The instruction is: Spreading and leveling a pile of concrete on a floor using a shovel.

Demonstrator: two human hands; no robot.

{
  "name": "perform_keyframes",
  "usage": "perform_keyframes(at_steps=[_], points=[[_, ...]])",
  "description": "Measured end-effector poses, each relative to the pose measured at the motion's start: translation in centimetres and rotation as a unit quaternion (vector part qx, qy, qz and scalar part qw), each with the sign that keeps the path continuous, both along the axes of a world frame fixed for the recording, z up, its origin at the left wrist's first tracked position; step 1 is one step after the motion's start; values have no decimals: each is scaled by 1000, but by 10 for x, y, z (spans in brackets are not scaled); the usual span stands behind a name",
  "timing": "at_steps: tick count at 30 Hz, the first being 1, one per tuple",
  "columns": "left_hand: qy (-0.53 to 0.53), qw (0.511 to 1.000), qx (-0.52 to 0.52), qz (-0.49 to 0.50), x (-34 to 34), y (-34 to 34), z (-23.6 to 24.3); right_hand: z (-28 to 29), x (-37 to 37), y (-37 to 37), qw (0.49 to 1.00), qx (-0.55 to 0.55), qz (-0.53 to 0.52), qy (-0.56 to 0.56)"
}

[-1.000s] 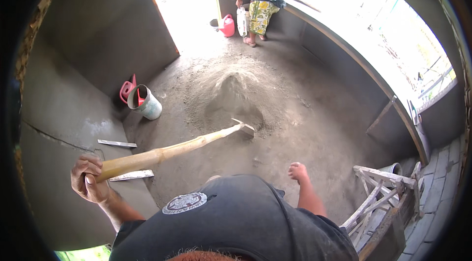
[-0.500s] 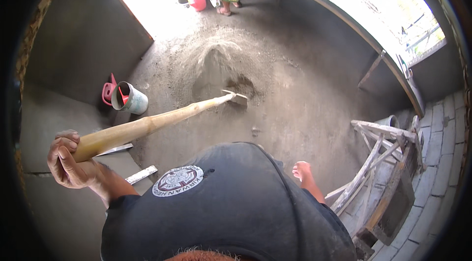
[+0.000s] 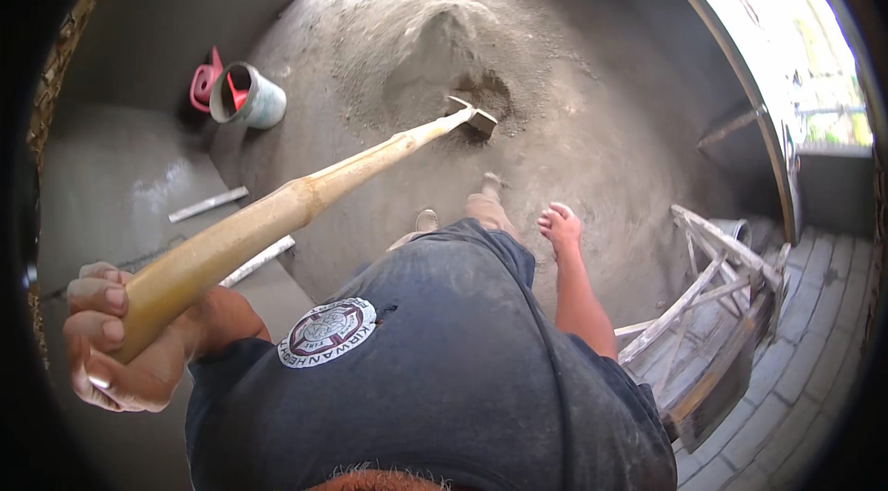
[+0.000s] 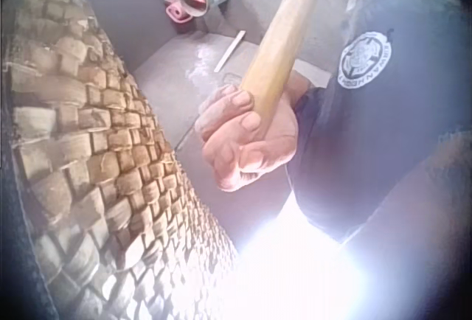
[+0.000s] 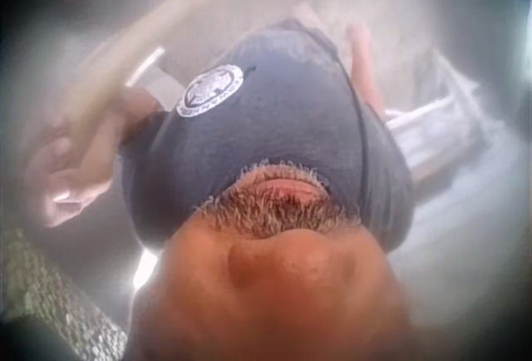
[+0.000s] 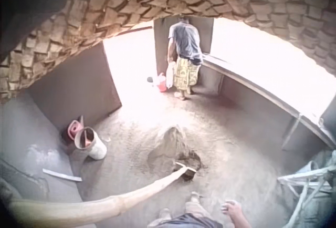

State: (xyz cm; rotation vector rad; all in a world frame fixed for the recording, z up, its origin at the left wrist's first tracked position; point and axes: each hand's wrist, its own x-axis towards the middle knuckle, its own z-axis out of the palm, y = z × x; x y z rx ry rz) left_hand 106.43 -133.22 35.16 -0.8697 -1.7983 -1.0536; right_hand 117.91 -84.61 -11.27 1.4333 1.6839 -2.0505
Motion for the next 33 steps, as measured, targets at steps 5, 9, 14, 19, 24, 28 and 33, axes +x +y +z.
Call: perform_keyframes(at_steps=[5,9,14,19,24,28,33], points=[[-103,993,-16,-48,23,-15,2,27,-126,-50,989,-96,110,10],[-117,993,9,6,45,-17,-11,4,-200,-94,962,-211,166,-44],[-91,986,122,65,84,-6,-7,-39,-263,-152,904,-351,143,-196],[-37,941,336,6,107,22,-18,-96,-301,-156,866,-414,62,-273],[39,899,437,-19,146,39,-15,-99,-296,-151,845,-415,103,-320],[113,872,476,-27,178,31,-14,-94,-281,-164,899,-317,145,-266],[-88,871,360,322,305,-15,-11,-41,-260,-170,927,-269,158,-210]])
